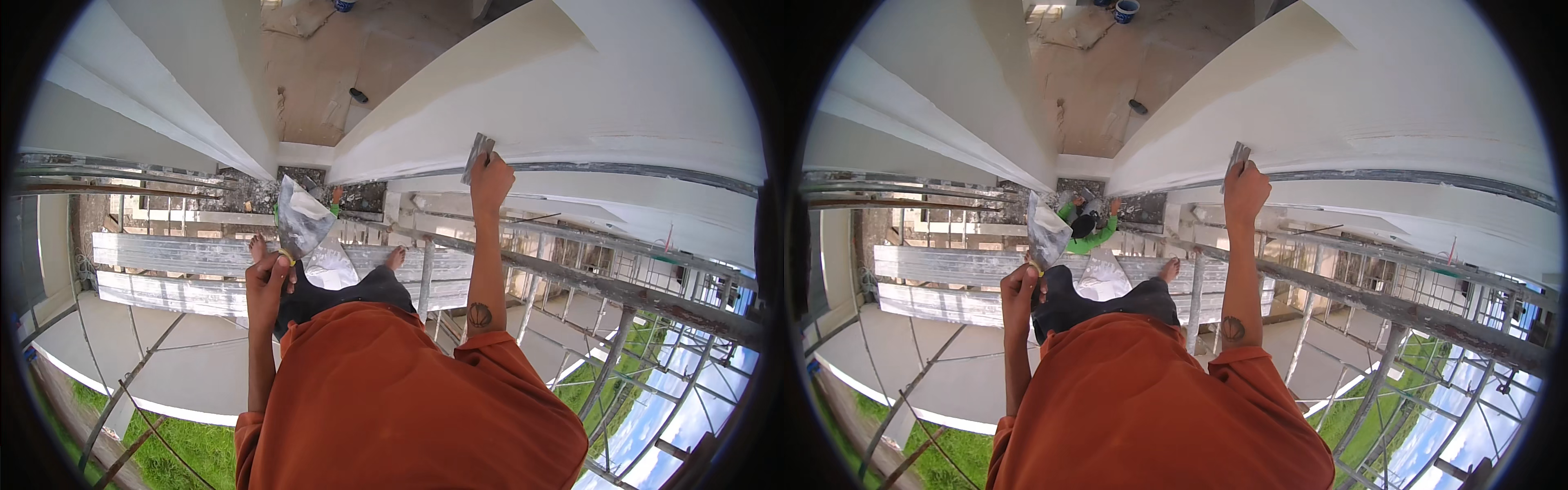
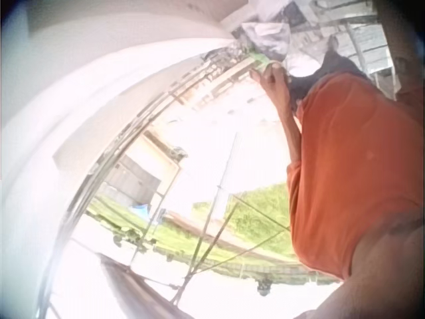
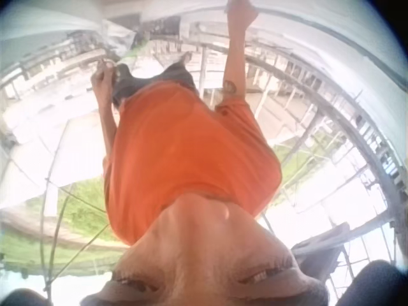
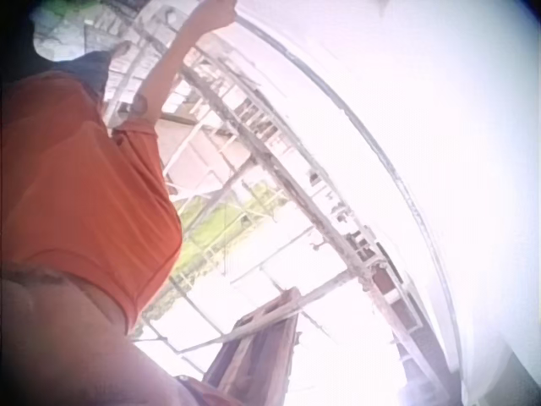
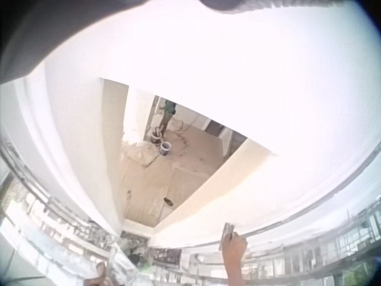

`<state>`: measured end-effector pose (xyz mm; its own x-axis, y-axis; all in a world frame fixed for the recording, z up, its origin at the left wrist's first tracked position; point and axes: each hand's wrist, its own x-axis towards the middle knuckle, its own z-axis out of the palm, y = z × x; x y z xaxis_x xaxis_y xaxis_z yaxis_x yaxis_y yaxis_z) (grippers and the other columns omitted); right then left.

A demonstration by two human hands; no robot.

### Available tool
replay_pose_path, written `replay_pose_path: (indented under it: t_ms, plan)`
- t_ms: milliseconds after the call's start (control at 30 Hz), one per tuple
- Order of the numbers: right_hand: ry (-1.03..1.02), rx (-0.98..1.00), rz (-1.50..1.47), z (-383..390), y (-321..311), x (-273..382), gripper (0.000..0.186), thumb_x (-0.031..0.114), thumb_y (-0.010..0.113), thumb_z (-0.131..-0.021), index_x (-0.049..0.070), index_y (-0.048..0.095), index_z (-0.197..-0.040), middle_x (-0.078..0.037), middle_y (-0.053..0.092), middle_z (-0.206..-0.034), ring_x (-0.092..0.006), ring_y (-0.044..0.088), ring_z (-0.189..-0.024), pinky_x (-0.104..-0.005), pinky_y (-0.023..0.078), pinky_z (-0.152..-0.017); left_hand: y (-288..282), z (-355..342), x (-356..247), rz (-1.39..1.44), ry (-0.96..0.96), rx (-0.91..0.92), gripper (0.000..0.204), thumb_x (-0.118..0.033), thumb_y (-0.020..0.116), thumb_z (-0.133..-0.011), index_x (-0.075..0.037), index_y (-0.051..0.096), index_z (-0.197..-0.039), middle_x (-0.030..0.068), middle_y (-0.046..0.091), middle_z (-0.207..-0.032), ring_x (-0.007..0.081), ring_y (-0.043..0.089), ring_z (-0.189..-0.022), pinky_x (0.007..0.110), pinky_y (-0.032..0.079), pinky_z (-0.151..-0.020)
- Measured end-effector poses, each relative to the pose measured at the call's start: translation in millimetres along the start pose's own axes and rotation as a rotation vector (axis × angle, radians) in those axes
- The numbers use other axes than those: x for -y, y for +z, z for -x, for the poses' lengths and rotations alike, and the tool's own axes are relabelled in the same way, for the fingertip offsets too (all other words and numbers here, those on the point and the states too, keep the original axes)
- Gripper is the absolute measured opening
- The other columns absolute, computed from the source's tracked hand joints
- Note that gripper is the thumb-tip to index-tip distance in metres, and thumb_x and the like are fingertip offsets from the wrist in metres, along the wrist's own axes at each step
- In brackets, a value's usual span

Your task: The person applies plaster to a vertical wall surface using a trowel and a hawk. They repeatedly scoop plaster from the hawk and smooth it onto the wall in upward strokes while standing on scaffolding.

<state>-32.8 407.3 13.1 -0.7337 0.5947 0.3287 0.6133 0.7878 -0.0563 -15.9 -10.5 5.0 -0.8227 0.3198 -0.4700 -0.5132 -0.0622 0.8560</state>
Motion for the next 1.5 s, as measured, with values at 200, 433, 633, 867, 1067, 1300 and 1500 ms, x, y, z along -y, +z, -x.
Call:
replay_pose_path:
  t_ms: [200, 433, 633, 867, 1067, 1300, 1500]
  plan:
    - [0.039, 0.029, -0.011, 15.8, 58.3, -8.5, 0.028, 0.019, 0.053, -0.086, 0.001, 0.061, -0.066, -0.022, 0.06, -0.061, -0.0385, 0.062, -0.056, -0.046, 0.051, -0.055, -4.6, 7.6, 11.6, 0.007, -0.025, -0.071, 0.034, -0.028, 0.055, -0.094, -0.001, 0.057, -0.074, 0.003, 0.052, -0.062, 0.0084, 0.046, -0.053, 0.023, 0.037, -0.049]
    - [0.038, 0.062, 0.016, 35.0, 123.5, -11.1, 0.027, 0.02, 0.053, -0.088, 0.003, 0.061, -0.068, -0.02, 0.06, -0.059, -0.0366, 0.062, -0.056, -0.0453, 0.051, -0.054, -7.9, 12.2, 16.9, -0.039, -0.105, -0.133, 0.033, -0.028, 0.054, -0.094, -0.001, 0.057, -0.075, 0.0029, 0.052, -0.062, 0.0085, 0.046, -0.053, 0.023, 0.038, -0.049]
    - [0.099, 0.14, 0.007, 56.0, 186.2, -9.0, 0.026, 0.02, 0.054, -0.087, 0.003, 0.061, -0.069, -0.02, 0.061, -0.059, -0.0365, 0.063, -0.057, -0.0449, 0.052, -0.055, -24.7, 13.7, 22.2, -0.129, -0.167, -0.181, 0.038, -0.032, 0.052, -0.094, -0.002, 0.055, -0.072, 0.0024, 0.051, -0.06, 0.0084, 0.046, -0.052, 0.023, 0.037, -0.048]
    - [0.194, 0.227, -0.03, 85.7, 275.4, -9.8, 0.028, 0.022, 0.054, -0.087, 0.002, 0.063, -0.07, -0.024, 0.062, -0.066, -0.0403, 0.063, -0.064, -0.0475, 0.052, -0.061, -36.7, 8.9, 34.9, -0.161, -0.206, -0.169, 0.039, -0.031, 0.052, -0.094, -0.001, 0.055, -0.07, 0.0035, 0.051, -0.061, 0.0094, 0.046, -0.052, 0.024, 0.036, -0.048]
    - [0.101, 0.295, -0.376, 114.9, 242.6, 15.9, 0.025, 0.021, 0.058, -0.086, 0.0, 0.064, -0.075, -0.021, 0.06, -0.064, -0.0383, 0.06, -0.061, -0.0432, 0.046, -0.057, -18.5, -3.8, 51.0, -0.1, -0.168, -0.05, 0.039, -0.035, 0.053, -0.094, -0.001, 0.059, -0.076, 0.003, 0.054, -0.062, 0.0078, 0.048, -0.052, 0.021, 0.035, -0.047]
    - [0.287, 0.239, -0.919, 125.4, -29.2, 74.7, 0.013, 0.009, 0.066, -0.082, -0.004, 0.066, -0.087, -0.018, 0.066, -0.075, -0.0293, 0.065, -0.063, -0.0302, 0.05, -0.059, 35.0, -24.5, 46.6, 0.175, -0.265, 0.212, 0.038, -0.035, 0.052, -0.094, 0.0, 0.061, -0.081, 0.002, 0.053, -0.062, 0.0075, 0.047, -0.051, 0.021, 0.035, -0.048]
    - [-0.285, -0.147, -0.964, 134.0, -131.5, 82.4, 0.014, 0.002, 0.063, -0.082, -0.003, 0.067, -0.095, -0.018, 0.069, -0.088, -0.024, 0.067, -0.069, -0.0278, 0.05, -0.059, 78.4, -12.4, 14.9, 0.24, -0.195, 0.408, 0.038, -0.036, 0.053, -0.094, 0.0, 0.06, -0.084, 0.0016, 0.052, -0.062, 0.0084, 0.046, -0.052, 0.022, 0.036, -0.049]
